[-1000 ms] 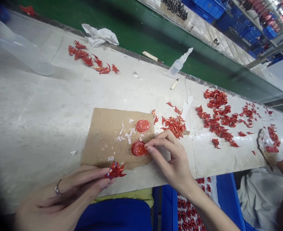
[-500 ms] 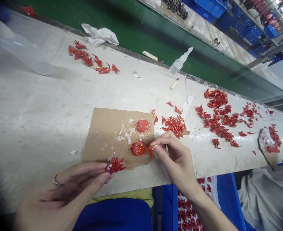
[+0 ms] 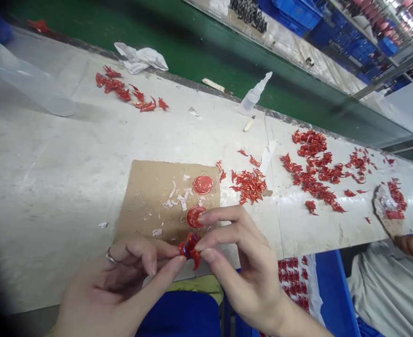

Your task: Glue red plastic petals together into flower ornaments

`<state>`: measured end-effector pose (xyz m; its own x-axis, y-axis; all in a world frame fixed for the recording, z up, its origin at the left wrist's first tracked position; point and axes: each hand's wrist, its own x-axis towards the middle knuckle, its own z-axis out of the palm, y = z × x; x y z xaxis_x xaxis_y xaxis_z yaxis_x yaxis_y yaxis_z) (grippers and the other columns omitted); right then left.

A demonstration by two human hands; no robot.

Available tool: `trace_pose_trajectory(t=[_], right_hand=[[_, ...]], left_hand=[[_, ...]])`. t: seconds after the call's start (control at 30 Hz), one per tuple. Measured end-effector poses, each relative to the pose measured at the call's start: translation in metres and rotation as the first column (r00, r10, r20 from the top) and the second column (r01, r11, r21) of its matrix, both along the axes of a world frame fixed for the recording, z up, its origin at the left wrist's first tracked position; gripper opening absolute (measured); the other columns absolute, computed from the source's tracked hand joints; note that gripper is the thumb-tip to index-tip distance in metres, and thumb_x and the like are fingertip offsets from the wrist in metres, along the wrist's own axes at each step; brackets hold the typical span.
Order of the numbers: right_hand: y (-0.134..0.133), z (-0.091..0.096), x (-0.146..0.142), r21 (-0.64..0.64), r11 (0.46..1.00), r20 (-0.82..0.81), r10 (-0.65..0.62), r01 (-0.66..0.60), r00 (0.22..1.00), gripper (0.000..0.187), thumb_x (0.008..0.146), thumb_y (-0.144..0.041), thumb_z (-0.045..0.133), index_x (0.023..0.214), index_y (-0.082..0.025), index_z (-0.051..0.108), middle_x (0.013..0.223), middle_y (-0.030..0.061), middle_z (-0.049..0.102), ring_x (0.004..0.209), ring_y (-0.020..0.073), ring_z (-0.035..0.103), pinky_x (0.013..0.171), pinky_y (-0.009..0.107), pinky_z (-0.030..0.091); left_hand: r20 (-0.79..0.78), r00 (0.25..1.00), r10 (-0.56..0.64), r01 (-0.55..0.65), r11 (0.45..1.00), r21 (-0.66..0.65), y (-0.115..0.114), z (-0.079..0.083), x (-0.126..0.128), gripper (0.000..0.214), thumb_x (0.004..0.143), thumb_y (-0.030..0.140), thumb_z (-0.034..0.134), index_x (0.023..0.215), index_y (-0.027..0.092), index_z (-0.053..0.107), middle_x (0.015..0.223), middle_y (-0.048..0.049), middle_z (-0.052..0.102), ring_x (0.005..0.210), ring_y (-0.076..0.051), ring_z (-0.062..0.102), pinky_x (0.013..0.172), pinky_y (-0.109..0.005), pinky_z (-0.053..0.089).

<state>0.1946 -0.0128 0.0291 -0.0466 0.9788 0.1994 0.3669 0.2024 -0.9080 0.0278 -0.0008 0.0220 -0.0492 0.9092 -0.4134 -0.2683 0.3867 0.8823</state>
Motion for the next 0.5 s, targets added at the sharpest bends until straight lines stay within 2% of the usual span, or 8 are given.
trace_pose_trajectory(t=[0.27,0.5], right_hand=[[0.0017,-0.0085,-0.0033,-0.011,1.000,-0.065,0.026,-0.027,0.998,0.029,0.098,-0.002,0.064,0.113,-0.025,0.074,0.111,0.0018,0.075,0.109,0.0149,0.070,0.095,0.028,0.059],[0.0019,-0.0096,-0.0021,0.014,0.999,-0.049,0.032,-0.032,0.998,0.031,0.097,-0.001,0.064,0.114,-0.024,0.075,0.108,0.0042,0.077,0.107,0.0183,0.072,0.092,0.033,0.061]], left_hand=[[-0.014,1.000,0.005,-0.005,1.000,0.017,-0.0004,-0.0023,0.0005,0.029,0.075,0.012,0.075,0.058,0.025,0.054,0.068,0.0128,0.077,0.063,-0.003,0.075,0.066,-0.003,0.056],[-0.048,0.999,0.002,-0.001,1.000,0.023,-0.0007,-0.0026,0.0012,0.030,0.075,0.014,0.076,0.058,0.025,0.054,0.067,0.0127,0.078,0.064,-0.004,0.076,0.067,-0.004,0.056]])
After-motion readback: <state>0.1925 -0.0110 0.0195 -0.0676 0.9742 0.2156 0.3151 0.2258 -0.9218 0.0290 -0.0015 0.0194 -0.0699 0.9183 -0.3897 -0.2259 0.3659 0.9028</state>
